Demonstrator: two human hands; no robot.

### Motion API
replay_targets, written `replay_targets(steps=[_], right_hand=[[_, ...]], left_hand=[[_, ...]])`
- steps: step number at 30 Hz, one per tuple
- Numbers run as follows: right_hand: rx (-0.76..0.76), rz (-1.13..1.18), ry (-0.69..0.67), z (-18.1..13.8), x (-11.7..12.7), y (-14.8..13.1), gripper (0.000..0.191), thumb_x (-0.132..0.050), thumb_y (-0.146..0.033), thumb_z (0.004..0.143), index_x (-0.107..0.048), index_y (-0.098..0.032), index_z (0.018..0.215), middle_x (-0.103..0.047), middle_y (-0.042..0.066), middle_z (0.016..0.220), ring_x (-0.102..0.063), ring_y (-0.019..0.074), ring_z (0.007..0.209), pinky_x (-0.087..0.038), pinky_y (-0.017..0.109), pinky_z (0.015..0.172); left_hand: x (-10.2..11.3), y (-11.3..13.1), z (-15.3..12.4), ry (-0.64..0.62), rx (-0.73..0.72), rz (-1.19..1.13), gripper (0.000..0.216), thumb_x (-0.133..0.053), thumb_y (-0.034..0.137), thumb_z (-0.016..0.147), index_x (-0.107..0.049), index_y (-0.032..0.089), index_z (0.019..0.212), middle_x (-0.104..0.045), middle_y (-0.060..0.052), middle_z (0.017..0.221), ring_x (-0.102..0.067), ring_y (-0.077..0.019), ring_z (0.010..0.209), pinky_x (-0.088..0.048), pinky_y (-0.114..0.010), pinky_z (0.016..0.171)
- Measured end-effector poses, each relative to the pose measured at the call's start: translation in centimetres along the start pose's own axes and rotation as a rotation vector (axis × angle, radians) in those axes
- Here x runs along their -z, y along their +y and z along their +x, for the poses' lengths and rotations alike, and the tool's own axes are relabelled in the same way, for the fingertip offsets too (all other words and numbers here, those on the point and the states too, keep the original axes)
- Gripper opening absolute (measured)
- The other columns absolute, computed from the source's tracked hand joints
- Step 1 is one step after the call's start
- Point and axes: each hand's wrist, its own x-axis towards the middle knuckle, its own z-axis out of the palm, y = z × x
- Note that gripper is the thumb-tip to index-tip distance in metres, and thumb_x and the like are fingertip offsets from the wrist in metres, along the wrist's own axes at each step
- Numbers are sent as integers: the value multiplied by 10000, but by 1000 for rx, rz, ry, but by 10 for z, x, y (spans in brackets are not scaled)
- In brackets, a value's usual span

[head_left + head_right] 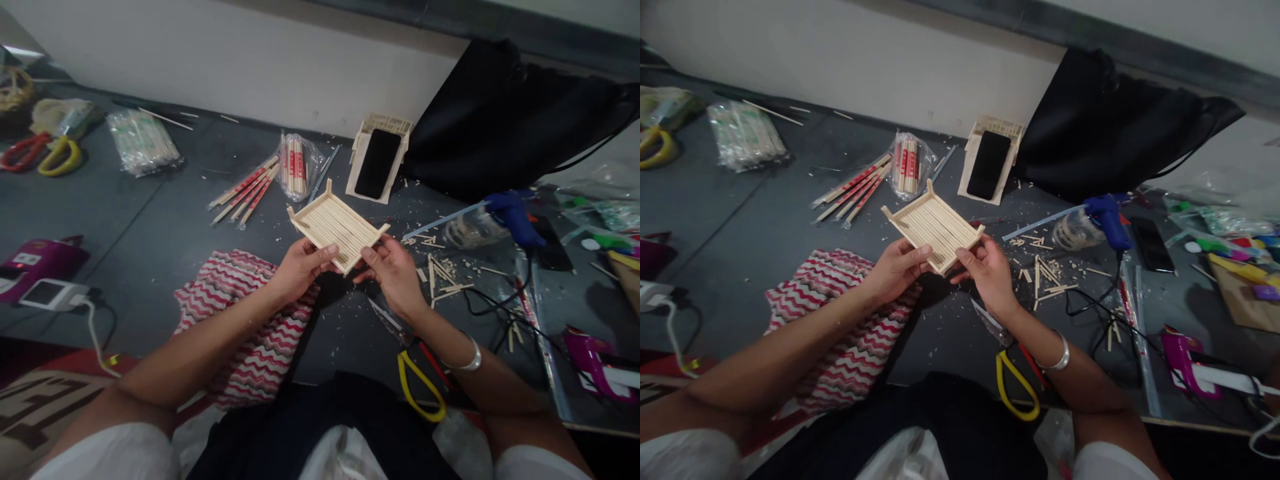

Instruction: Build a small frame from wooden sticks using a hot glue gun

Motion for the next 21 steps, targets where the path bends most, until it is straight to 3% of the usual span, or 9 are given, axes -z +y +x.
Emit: replay_targets(steps=[7,10,15,18,21], right_hand=[[-45,-26,-27,1,3,-1,659,-718,-620,777,-559,-229,1284,-680,51,882,-667,213,789,-600,322,516],[-36,-60,6,3,5,1,671,-701,-611,786,-532,-234,1314,-660,21,831,-636,176,687,-564,304,499],[30,-156,49,7,11,3,484,-676,-535,811,-585,-220,1167,-539,-67,640,-455,101,447,-412,276,394],[69,-223,99,8,15,1,370,-652,-484,845,-613,-224,1105,-503,-75,581,-408,98,442,-331,266,395],[113,-287,77,1,17,-10,279,-630,-460,876,-664,-221,1015,-525,-53,585,-434,107,490,-342,267,442]], left_hand=[[0,3,2,71,18,-24,425,-956,375,644,-789,147,961,-820,-102,1009,-753,-190,792,-625,-258,667],[2,3,4,84,6,-21,387,-931,358,681,-782,137,962,-816,-105,1012,-756,-187,803,-622,-251,673],[3,4,5,107,2,-18,358,-922,330,685,-773,131,942,-815,-95,983,-747,-179,773,-616,-246,641],[3,5,6,133,-18,-27,357,-938,333,650,-766,138,896,-817,-83,939,-740,-170,740,-612,-232,619],[5,7,8,149,-47,-30,372,-947,353,633,-763,147,882,-814,-72,891,-736,-164,722,-610,-220,610]])
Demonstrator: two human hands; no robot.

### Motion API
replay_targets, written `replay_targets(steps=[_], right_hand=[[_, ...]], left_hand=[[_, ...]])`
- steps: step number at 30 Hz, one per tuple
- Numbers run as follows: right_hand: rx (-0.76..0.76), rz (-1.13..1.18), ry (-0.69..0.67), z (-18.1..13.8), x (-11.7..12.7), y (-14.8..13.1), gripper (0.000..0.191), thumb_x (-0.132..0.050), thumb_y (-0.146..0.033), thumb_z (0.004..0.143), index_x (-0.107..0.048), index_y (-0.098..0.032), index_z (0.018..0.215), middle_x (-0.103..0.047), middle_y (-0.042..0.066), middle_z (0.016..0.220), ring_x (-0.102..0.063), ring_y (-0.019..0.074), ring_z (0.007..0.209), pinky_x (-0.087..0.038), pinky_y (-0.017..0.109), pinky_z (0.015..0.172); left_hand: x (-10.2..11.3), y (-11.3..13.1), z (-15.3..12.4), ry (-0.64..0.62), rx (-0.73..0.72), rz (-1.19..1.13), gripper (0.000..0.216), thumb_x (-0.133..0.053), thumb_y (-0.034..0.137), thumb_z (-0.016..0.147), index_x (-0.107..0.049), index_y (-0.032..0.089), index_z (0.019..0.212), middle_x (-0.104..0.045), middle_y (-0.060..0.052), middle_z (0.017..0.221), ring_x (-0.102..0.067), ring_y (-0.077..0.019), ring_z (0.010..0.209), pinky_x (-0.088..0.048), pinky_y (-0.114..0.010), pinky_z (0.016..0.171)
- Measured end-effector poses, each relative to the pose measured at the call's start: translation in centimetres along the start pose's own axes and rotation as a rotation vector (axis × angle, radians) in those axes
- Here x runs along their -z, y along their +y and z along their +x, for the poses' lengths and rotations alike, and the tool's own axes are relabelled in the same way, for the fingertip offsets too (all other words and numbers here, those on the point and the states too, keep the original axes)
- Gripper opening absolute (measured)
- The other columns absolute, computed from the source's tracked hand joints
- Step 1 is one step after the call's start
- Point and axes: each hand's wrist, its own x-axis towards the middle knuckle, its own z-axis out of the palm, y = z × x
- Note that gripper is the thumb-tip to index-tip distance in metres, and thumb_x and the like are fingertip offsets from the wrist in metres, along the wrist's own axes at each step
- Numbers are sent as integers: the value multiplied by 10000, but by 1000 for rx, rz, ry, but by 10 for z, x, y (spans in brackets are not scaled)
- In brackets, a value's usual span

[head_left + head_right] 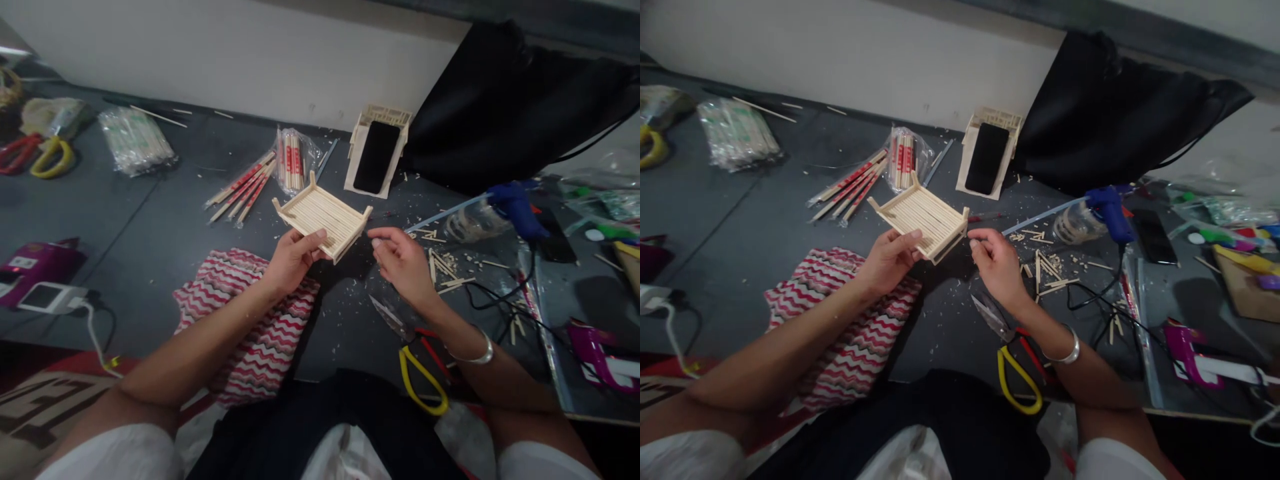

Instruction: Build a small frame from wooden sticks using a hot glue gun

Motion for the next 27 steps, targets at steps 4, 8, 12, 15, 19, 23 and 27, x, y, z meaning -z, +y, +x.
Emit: replay_targets(steps=[4,8,12,15,19,23,27], right_hand=[[120,-130,17,-14,19,-31,257,-622,-466,930,-732,-236,963,-544,-45,586,-452,110,505,-370,269,495],[215,-341,41,-25,52,-50,178,-666,-400,904,-761,-253,866,-631,-26,628,-521,129,540,-420,276,542],[130,-510,-24,-28,84,-25,170,-643,-387,865,-745,-253,838,-695,-2,671,-613,171,595,-459,297,586],[105,-680,36,-28,95,9,178,-624,-399,848,-731,-257,832,-709,27,702,-649,218,646,-483,339,627],[110,-815,129,-25,96,42,208,-620,-425,845,-733,-251,870,-728,74,789,-670,269,735,-505,393,691],[71,-867,123,-21,88,52,202,-581,-410,851,-704,-251,836,-727,99,806,-685,294,803,-504,403,724],[12,-862,123,-19,84,52,191,-563,-405,851,-664,-252,795,-718,84,786,-677,270,769,-493,375,712]], left_hand=[[2,0,2,-26,27,7,431,-976,411,610,-782,150,894,-815,-69,901,-736,-156,732,-610,-213,617],[3,-2,1,-94,76,46,480,-980,454,610,-801,150,934,-819,-93,965,-751,-177,766,-623,-233,637],[3,-6,0,-119,89,64,474,-974,451,628,-795,144,941,-818,-102,971,-761,-190,785,-635,-241,653],[3,-9,0,-137,105,63,461,-964,441,646,-791,147,956,-817,-112,995,-769,-207,810,-641,-255,663],[4,-12,0,-190,145,55,442,-921,404,708,-777,129,1022,-802,-153,1074,-776,-266,910,-656,-337,750],[6,-12,0,-209,144,30,377,-893,275,720,-766,134,1045,-800,-144,1059,-767,-282,968,-642,-347,787],[3,-11,-2,-225,161,2,349,-891,243,718,-754,131,1019,-805,-126,1010,-761,-236,874,-631,-307,731]])
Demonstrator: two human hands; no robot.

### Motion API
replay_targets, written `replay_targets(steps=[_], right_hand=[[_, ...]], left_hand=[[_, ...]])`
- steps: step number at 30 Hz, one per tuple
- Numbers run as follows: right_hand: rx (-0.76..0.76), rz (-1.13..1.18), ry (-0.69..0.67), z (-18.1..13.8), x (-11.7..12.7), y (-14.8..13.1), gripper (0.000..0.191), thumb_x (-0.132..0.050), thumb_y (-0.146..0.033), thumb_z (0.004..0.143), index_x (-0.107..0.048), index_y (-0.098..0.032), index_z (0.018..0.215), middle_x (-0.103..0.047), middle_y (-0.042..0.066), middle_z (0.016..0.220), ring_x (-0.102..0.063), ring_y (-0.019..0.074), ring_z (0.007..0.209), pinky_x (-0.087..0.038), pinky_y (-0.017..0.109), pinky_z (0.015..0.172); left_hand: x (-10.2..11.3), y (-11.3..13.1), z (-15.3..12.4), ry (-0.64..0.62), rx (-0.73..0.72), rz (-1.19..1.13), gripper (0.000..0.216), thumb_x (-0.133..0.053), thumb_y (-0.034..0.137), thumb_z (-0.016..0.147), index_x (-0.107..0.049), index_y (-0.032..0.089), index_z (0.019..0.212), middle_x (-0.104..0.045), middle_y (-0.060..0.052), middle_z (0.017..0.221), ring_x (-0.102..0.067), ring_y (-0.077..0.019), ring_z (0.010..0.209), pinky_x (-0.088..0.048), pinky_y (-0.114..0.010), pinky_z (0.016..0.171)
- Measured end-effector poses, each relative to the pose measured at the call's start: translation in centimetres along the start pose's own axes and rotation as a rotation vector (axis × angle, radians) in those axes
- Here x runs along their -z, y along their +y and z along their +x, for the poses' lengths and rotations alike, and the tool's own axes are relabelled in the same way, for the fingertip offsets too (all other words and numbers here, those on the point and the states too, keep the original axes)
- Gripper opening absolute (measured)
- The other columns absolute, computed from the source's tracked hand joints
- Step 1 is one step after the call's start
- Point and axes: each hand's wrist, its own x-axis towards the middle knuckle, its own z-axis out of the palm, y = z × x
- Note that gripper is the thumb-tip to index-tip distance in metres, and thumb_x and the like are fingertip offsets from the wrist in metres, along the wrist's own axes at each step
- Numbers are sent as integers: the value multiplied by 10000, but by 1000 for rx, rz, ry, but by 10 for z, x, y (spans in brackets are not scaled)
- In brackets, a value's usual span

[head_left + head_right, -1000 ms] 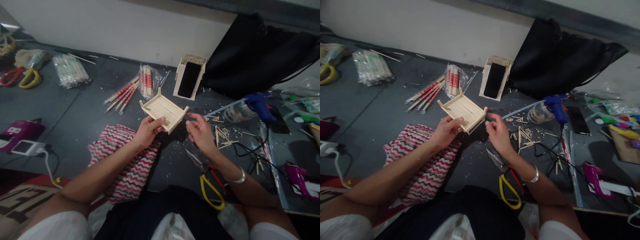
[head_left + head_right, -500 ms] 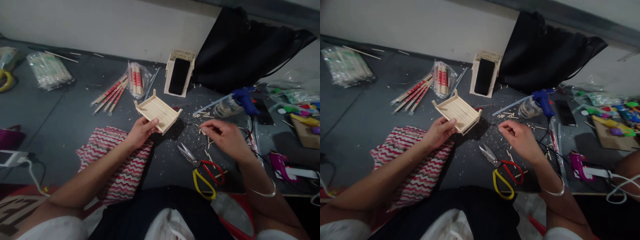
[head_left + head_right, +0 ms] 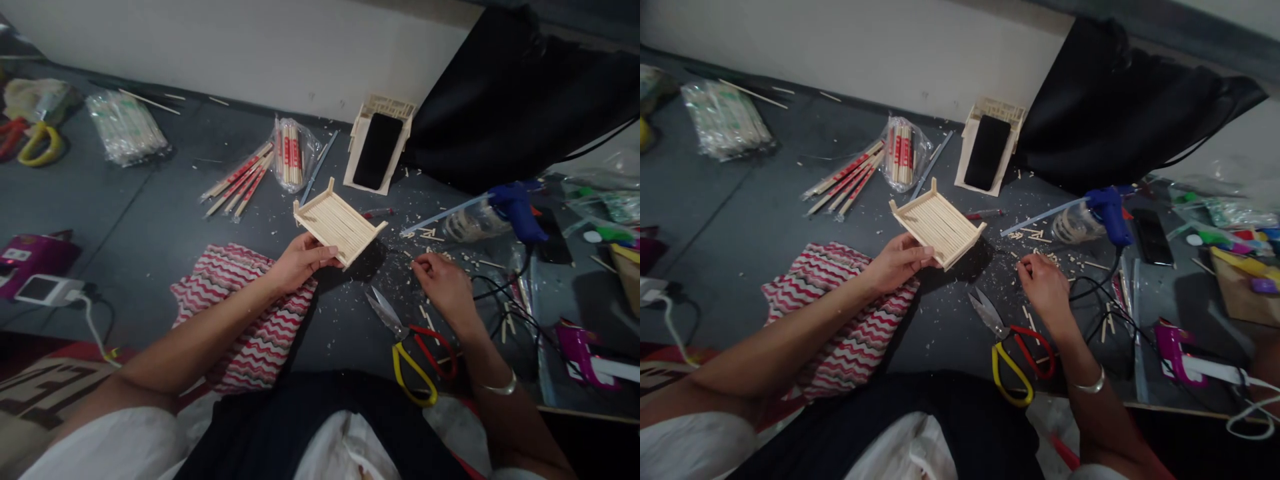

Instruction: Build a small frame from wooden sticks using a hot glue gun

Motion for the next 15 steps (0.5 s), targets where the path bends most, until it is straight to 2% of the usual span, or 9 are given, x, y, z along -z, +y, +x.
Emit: replay_targets(steps=[4,10,15], right_hand=[[-50,35,-39,-1,4,2,210,-564,-422,831,-671,-243,806,-718,72,773,-662,247,724,-498,365,710],[-51,110,-84,-4,10,3,218,-569,-407,760,-694,-240,825,-720,66,772,-659,243,722,-518,377,733],[-110,231,-82,-6,16,-8,245,-583,-382,720,-731,-226,838,-703,40,710,-628,207,637,-513,343,662]], left_hand=[[-3,2,0,6,17,-37,359,-904,223,697,-746,127,1004,-804,-105,985,-739,-184,791,-611,-248,656],[-3,3,1,27,8,-48,310,-881,186,704,-747,128,977,-795,-91,946,-710,-152,737,-587,-227,627],[-3,3,1,57,18,-52,329,-890,164,672,-747,129,967,-791,-77,923,-704,-141,714,-582,-214,601]])
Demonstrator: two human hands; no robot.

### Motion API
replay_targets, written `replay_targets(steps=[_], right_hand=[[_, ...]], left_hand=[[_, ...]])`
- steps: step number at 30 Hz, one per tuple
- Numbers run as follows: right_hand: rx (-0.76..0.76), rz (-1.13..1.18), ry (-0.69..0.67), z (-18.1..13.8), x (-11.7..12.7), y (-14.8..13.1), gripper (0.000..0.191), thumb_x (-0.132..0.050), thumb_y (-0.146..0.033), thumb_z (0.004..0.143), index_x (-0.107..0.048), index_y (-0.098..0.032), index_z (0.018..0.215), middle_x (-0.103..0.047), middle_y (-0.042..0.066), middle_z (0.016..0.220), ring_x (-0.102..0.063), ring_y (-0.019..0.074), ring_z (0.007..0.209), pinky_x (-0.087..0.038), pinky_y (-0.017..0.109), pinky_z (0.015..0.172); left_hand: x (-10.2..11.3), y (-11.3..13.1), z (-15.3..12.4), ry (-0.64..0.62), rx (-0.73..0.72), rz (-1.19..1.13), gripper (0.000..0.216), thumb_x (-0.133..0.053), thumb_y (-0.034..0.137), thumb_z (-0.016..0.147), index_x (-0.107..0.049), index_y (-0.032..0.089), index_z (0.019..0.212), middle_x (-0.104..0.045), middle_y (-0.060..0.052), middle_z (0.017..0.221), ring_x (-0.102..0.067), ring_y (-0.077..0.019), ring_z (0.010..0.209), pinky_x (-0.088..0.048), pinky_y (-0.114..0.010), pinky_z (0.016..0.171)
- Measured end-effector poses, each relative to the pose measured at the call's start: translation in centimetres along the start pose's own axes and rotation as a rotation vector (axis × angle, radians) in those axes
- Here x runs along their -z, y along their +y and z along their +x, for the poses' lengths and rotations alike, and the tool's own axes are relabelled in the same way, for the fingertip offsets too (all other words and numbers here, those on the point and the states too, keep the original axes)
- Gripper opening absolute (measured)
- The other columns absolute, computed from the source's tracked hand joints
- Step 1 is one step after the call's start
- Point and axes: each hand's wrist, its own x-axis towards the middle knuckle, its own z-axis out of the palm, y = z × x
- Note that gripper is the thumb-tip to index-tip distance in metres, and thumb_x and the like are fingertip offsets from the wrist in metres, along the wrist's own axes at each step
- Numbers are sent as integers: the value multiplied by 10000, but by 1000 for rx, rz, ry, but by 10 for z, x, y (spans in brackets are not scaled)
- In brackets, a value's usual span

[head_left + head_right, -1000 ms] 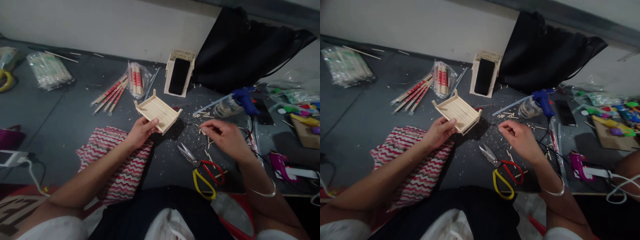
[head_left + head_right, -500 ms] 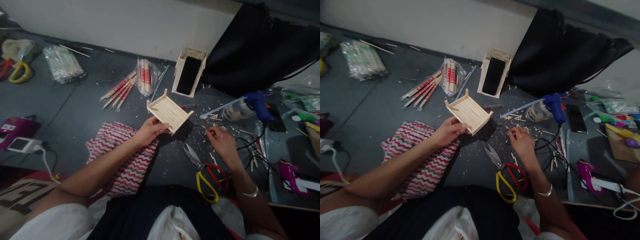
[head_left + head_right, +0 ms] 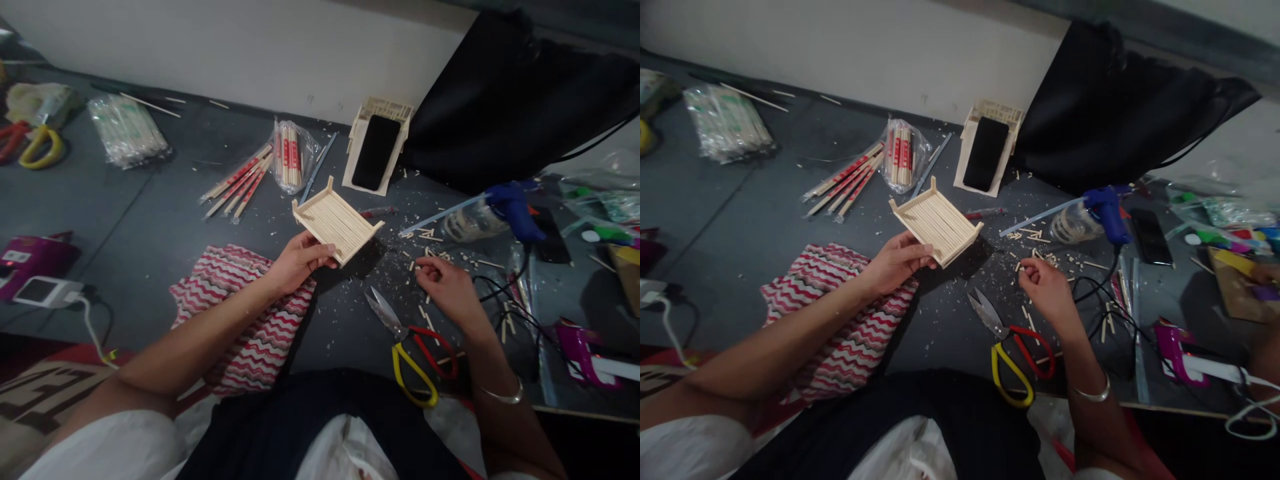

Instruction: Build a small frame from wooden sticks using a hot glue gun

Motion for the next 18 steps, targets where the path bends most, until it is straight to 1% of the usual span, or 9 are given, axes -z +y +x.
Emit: replay_targets(steps=[3,5,7,10,12,13,14,16,18], right_hand=[[48,130,-45,-3,1,-8,296,-597,-432,759,-756,-217,886,-716,33,724,-638,193,642,-509,313,623],[76,171,-71,-5,-3,-11,299,-606,-451,771,-751,-213,878,-713,31,719,-637,183,634,-503,297,597],[101,155,-107,-5,-10,-13,246,-610,-417,770,-733,-217,843,-694,21,686,-622,170,608,-494,285,578],[143,50,-158,-8,-17,-15,176,-610,-345,776,-720,-220,834,-661,5,642,-607,164,578,-494,289,589],[172,2,-122,-11,-11,-18,194,-622,-349,802,-729,-221,900,-669,5,664,-621,171,594,-508,299,615],[190,-8,-70,-13,-4,-19,216,-626,-365,822,-732,-223,947,-684,10,695,-633,176,615,-516,303,627],[206,-17,17,-14,5,-20,241,-628,-387,842,-731,-225,989,-699,17,730,-641,180,633,-522,306,633],[234,-73,263,-13,27,-20,283,-617,-418,877,-719,-219,1052,-721,40,805,-646,189,665,-531,318,644],[237,-202,543,-4,50,-15,314,-609,-410,878,-694,-184,1078,-718,70,834,-637,207,679,-547,363,689]], left_hand=[[-1,0,0,17,-1,3,324,-887,151,663,-745,126,953,-786,-72,905,-695,-135,699,-583,-216,602],[-2,0,-1,30,7,3,321,-886,144,657,-746,126,946,-782,-69,887,-694,-136,697,-586,-218,608],[-3,0,-1,44,14,0,337,-891,139,645,-750,126,951,-780,-66,880,-693,-136,695,-588,-217,607],[-3,0,-2,49,8,4,342,-891,140,638,-751,128,950,-783,-69,893,-689,-135,692,-584,-212,594],[-3,1,-2,51,-5,19,318,-883,140,646,-751,130,936,-782,-68,893,-679,-130,684,-574,-206,586],[-3,1,-2,55,-12,26,309,-879,141,649,-752,132,930,-780,-66,892,-673,-126,677,-569,-204,581],[-3,1,-2,60,-19,32,303,-875,144,655,-755,133,932,-780,-65,898,-669,-124,675,-565,-204,581],[-3,2,-2,68,-34,42,299,-872,155,669,-761,135,946,-782,-72,920,-666,-124,682,-563,-207,589],[-3,2,-2,71,-47,47,301,-875,164,672,-764,134,951,-784,-77,928,-667,-126,692,-564,-210,598]])
